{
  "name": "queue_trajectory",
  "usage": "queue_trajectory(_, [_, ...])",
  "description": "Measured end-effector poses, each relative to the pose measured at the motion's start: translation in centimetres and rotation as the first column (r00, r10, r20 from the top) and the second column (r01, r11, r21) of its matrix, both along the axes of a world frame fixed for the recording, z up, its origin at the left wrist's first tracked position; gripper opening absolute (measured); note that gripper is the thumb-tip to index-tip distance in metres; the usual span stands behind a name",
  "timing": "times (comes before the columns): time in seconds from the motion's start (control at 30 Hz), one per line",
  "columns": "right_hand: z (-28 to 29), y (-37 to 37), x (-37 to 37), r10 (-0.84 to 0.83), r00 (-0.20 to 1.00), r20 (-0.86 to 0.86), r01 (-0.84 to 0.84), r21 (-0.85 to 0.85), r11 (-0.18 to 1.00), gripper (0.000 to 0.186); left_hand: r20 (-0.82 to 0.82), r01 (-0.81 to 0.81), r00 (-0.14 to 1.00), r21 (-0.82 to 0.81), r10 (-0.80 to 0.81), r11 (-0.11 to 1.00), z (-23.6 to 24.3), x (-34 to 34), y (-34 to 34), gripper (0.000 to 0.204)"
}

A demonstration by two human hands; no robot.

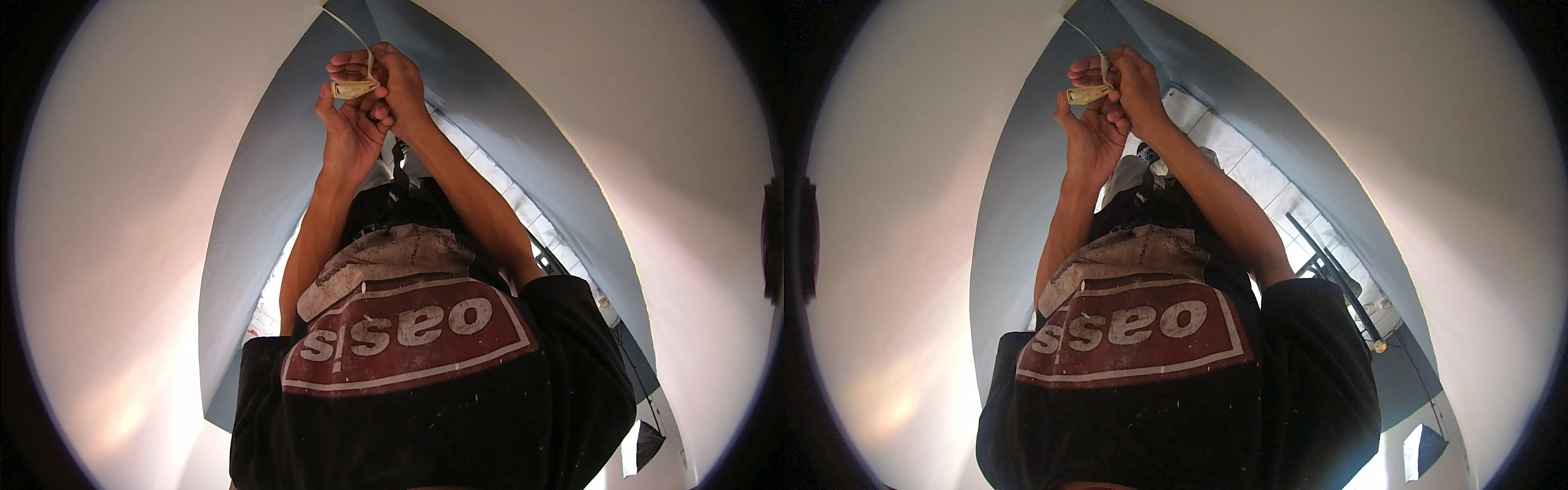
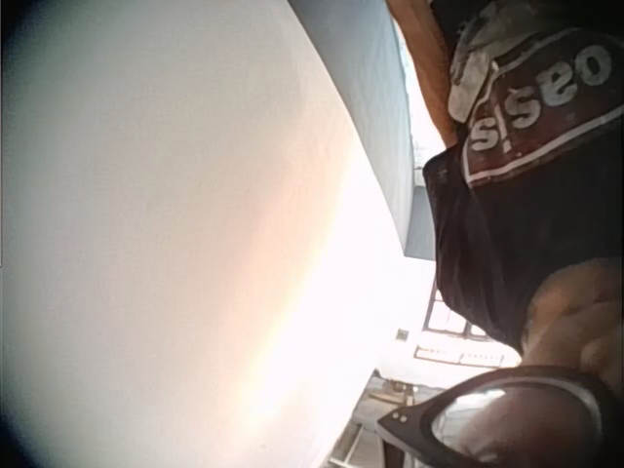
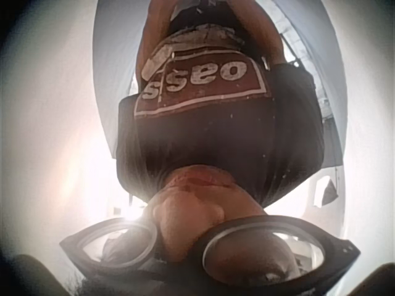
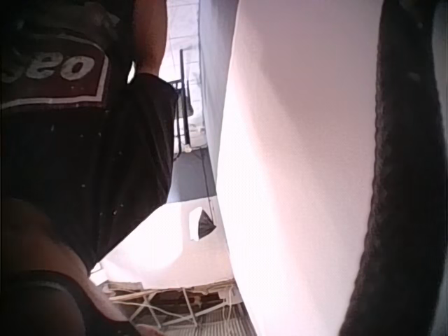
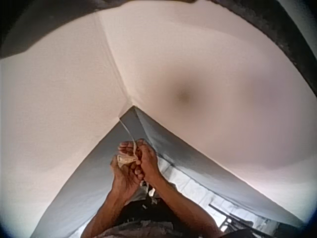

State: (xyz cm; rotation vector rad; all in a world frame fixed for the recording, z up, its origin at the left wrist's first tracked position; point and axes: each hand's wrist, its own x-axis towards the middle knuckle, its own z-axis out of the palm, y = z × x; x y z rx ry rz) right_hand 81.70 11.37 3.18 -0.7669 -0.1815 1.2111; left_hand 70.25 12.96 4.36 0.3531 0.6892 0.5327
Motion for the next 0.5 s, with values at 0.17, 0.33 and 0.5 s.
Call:
queue_trajectory(0.17, [0.3,-0.2,-0.1,-0.040,0.999,-0.016,0.040,-0.029,0.999,0.023,-0.026,0.025,0.999,0.016,-0.025,1.000,0.6,0.0,0.0,0.077])
queue_trajectory(0.33, [1.3,-0.5,-0.1,-0.066,0.998,-0.018,0.065,-0.054,0.996,0.027,-0.013,0.061,0.998,0.015,-0.061,0.998,1.0,0.1,0.2,0.077])
queue_trajectory(0.5, [1.4,-0.5,-0.2,-0.098,0.995,-0.009,0.098,-0.032,0.995,0.028,-0.004,0.075,0.997,0.009,-0.075,0.997,1.1,0.1,0.4,0.078])
